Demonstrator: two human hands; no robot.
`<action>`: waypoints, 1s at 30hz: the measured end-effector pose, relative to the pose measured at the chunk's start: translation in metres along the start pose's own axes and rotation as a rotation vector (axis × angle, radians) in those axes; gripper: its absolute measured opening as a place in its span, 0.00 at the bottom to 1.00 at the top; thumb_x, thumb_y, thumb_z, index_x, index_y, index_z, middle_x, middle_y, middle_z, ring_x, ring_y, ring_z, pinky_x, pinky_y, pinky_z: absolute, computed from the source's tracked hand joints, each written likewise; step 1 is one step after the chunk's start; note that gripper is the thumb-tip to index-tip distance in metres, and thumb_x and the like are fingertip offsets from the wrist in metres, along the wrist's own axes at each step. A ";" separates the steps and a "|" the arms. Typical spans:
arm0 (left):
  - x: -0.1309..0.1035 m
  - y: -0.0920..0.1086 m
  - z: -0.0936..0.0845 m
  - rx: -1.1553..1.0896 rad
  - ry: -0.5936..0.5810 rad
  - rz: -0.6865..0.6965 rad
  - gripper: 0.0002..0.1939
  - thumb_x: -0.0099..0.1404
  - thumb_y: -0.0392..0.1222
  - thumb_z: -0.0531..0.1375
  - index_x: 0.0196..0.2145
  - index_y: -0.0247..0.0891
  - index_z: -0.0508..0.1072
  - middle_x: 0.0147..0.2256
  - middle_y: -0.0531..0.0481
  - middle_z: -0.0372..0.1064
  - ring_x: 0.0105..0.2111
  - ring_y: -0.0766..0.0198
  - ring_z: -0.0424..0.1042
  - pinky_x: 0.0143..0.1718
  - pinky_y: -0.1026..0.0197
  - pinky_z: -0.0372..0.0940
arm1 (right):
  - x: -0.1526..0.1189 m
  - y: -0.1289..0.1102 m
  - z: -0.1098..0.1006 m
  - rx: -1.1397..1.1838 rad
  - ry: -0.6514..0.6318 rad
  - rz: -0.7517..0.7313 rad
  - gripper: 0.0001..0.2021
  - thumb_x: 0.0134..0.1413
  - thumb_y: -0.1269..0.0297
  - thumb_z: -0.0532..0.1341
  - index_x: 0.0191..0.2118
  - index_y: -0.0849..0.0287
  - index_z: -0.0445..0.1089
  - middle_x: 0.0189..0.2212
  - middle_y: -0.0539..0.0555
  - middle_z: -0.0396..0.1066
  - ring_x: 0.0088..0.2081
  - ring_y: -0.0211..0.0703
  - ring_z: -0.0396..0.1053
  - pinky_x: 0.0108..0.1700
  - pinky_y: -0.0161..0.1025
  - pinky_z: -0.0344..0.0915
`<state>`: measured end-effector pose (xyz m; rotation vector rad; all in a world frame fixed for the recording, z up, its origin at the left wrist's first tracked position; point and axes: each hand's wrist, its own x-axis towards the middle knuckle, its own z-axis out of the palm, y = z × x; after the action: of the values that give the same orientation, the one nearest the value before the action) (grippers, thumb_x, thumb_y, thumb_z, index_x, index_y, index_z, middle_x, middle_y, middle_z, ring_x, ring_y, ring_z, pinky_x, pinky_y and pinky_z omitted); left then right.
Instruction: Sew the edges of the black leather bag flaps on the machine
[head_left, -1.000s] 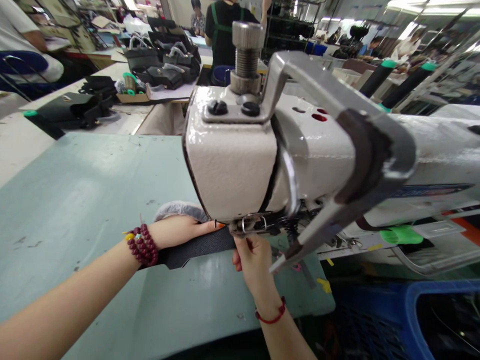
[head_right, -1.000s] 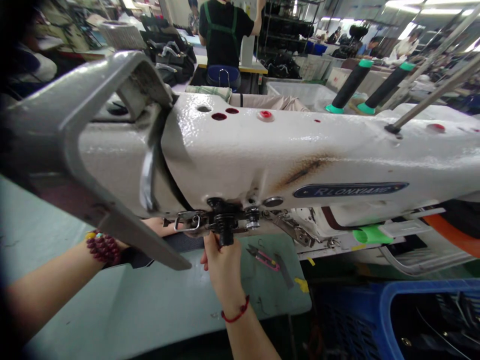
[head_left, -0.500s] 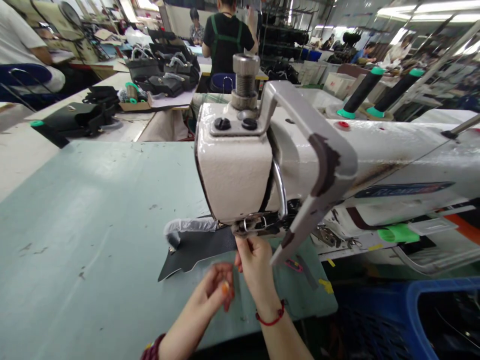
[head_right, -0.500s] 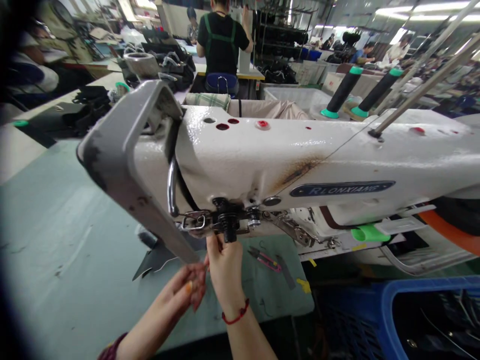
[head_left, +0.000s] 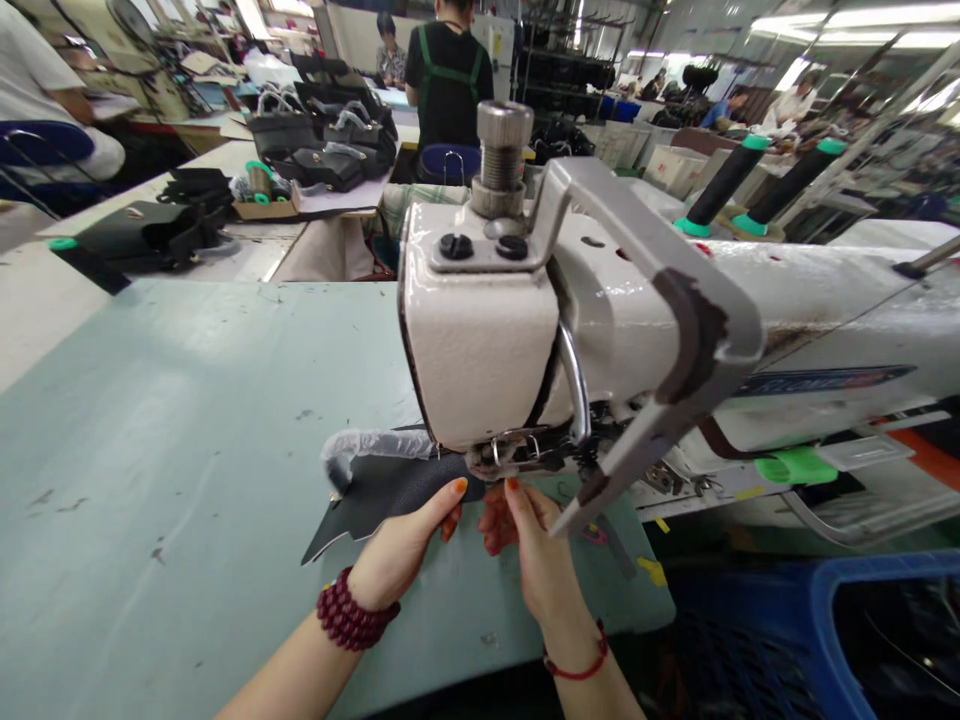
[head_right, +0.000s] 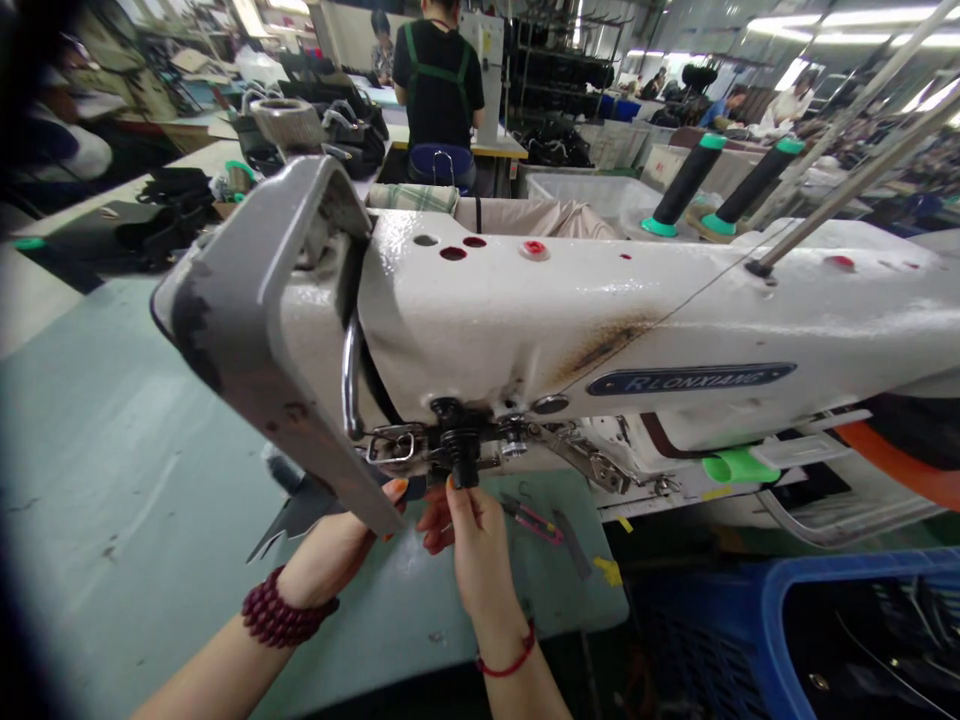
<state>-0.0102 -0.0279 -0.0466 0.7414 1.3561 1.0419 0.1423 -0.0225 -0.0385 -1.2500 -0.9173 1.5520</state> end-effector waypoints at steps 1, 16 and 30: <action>-0.001 0.003 0.000 -0.002 -0.026 -0.025 0.23 0.57 0.57 0.65 0.18 0.35 0.72 0.21 0.51 0.66 0.26 0.64 0.62 0.31 0.61 0.59 | -0.001 0.002 -0.002 0.041 -0.003 0.028 0.23 0.59 0.44 0.58 0.32 0.62 0.72 0.21 0.51 0.70 0.19 0.34 0.66 0.22 0.29 0.62; -0.002 0.001 0.003 -0.283 -0.228 -0.146 0.22 0.61 0.57 0.63 0.22 0.36 0.71 0.23 0.53 0.63 0.27 0.66 0.59 0.33 0.62 0.58 | -0.003 -0.001 0.010 -0.012 -0.030 -0.060 0.18 0.57 0.51 0.62 0.28 0.62 0.71 0.23 0.52 0.72 0.21 0.33 0.67 0.22 0.28 0.64; -0.003 -0.001 0.001 0.033 -0.065 -0.063 0.25 0.59 0.60 0.62 0.18 0.36 0.68 0.21 0.53 0.58 0.25 0.65 0.56 0.29 0.62 0.56 | -0.001 -0.012 0.015 -0.106 0.065 -0.101 0.12 0.52 0.58 0.61 0.25 0.60 0.67 0.17 0.49 0.68 0.18 0.32 0.63 0.21 0.28 0.60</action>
<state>-0.0085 -0.0309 -0.0460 0.7462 1.3346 0.9403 0.1297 -0.0201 -0.0242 -1.3009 -1.0163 1.3917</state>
